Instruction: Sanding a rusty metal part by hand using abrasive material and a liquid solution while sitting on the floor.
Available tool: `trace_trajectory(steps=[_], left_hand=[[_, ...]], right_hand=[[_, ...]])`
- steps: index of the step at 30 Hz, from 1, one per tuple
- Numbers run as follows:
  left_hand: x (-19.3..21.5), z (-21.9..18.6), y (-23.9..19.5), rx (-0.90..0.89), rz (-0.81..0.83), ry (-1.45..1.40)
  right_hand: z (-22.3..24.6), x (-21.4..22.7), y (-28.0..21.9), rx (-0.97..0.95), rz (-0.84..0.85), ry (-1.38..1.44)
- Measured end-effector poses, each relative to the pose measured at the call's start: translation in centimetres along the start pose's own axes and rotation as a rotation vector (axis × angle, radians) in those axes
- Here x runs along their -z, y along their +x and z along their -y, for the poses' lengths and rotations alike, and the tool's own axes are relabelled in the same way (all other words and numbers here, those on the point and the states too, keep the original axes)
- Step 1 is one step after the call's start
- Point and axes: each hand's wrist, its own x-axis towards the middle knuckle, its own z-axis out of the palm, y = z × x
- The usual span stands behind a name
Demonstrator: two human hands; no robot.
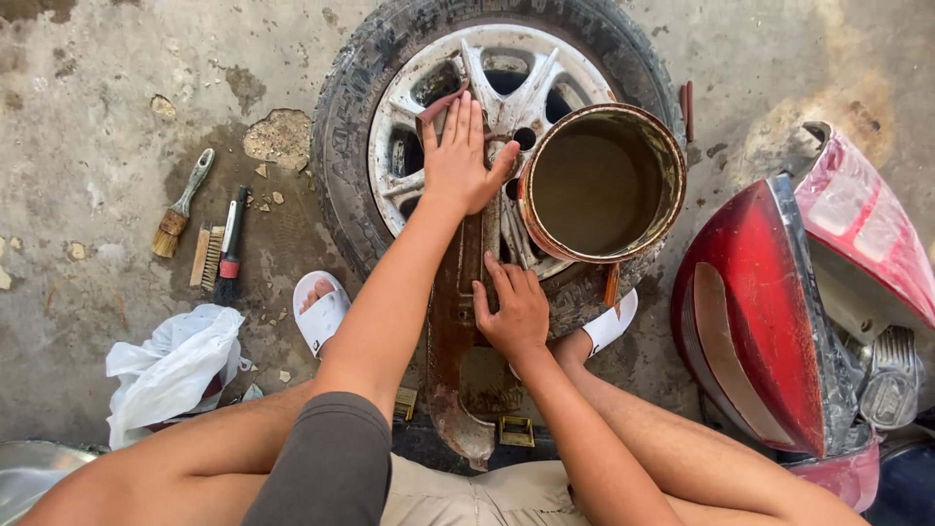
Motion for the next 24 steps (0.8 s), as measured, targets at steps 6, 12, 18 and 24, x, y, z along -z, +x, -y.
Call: trace_trajectory(steps=[6,12,18,24], left_hand=[[0.3,-1.1,-3.9,0.046,0.031,-0.055],[0.3,-0.8,-2.2,0.043,0.021,-0.069],[0.0,-0.3,0.0,-0.03,-0.195,-0.01],[-0.5,-0.7,-6.2,-0.028,-0.037,0.02]], right_hand=[[0.1,0.2,0.1,-0.023,0.031,0.036],[0.0,-0.1,0.0,-0.01,0.026,0.021],[0.9,1.1,0.9,-0.03,-0.113,0.052],[0.0,0.0,0.3,0.013,-0.02,0.018]])
